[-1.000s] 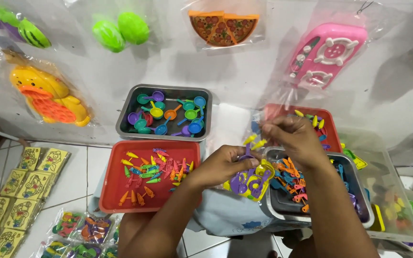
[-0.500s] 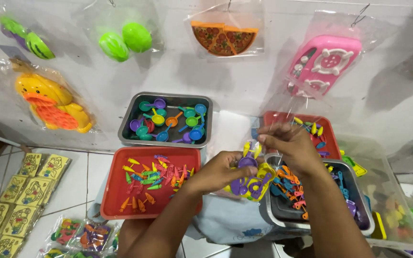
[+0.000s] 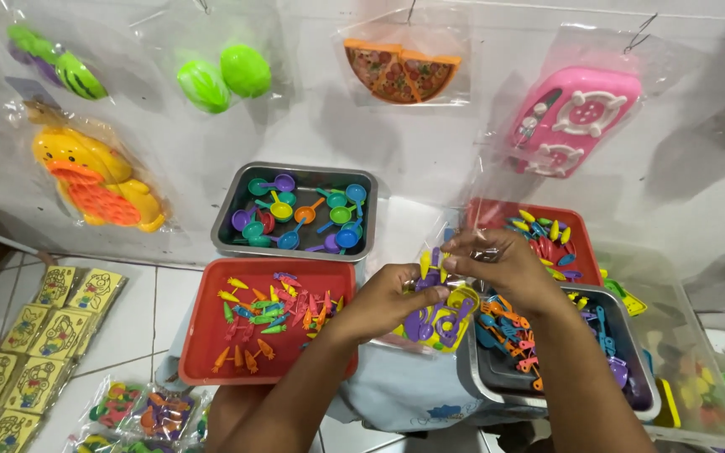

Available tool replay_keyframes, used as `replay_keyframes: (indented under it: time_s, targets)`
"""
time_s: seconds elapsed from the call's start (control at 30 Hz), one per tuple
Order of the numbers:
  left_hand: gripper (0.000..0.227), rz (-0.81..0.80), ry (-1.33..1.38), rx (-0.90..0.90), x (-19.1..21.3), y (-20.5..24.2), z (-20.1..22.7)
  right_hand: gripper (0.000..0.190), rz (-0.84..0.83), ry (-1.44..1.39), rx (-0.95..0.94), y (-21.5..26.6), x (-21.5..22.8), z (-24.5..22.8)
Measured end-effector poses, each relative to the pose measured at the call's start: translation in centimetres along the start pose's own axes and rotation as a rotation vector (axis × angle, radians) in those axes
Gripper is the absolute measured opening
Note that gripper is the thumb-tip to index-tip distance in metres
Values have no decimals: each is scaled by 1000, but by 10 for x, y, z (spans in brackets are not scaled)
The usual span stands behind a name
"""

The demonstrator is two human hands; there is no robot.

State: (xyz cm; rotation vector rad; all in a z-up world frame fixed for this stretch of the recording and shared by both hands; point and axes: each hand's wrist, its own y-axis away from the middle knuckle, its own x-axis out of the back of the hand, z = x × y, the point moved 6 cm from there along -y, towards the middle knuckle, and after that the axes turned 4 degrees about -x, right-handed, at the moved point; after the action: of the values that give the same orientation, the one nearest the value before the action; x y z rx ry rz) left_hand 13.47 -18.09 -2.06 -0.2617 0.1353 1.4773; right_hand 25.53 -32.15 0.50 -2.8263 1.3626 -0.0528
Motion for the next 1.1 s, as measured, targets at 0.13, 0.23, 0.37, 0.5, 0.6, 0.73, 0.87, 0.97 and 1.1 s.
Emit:
replay_keyframes:
  time_s: [0.13, 0.23, 0.37, 0.5, 0.6, 0.73, 0.87, 0.97, 1.1]
  targets:
    - [22, 7, 7, 5, -2, 1, 2, 19, -19, 71, 23, 1, -4, -8]
    - [23, -2, 28, 1, -2, -2, -1, 13, -30, 51, 72, 2, -5, -14]
    - [27, -6, 54, -16, -3, -2, 3, 19, 25, -19, 114, -1, 3, -11]
    - [28, -12, 72, -20, -3, 0, 5, 20, 80, -79, 143, -2, 9, -10]
    - [30, -1, 48, -19, -1, -1, 7, 23, -6, -47, 108, 1, 3, -14]
    - [30, 7, 30, -40, 2, -3, 2, 17, 9, -2, 105, 4, 3, -11]
    - [29, 40, 33, -36, -1, 2, 14, 9, 68, -83, 106, 9, -4, -27]
    - [27, 101, 41, -81, 3, 2, 16, 14, 6, -68, 136, 4, 3, -20]
    - [28, 154, -52, -129, 7, 4, 29, 16, -30, -32, 163, 0, 0, -12]
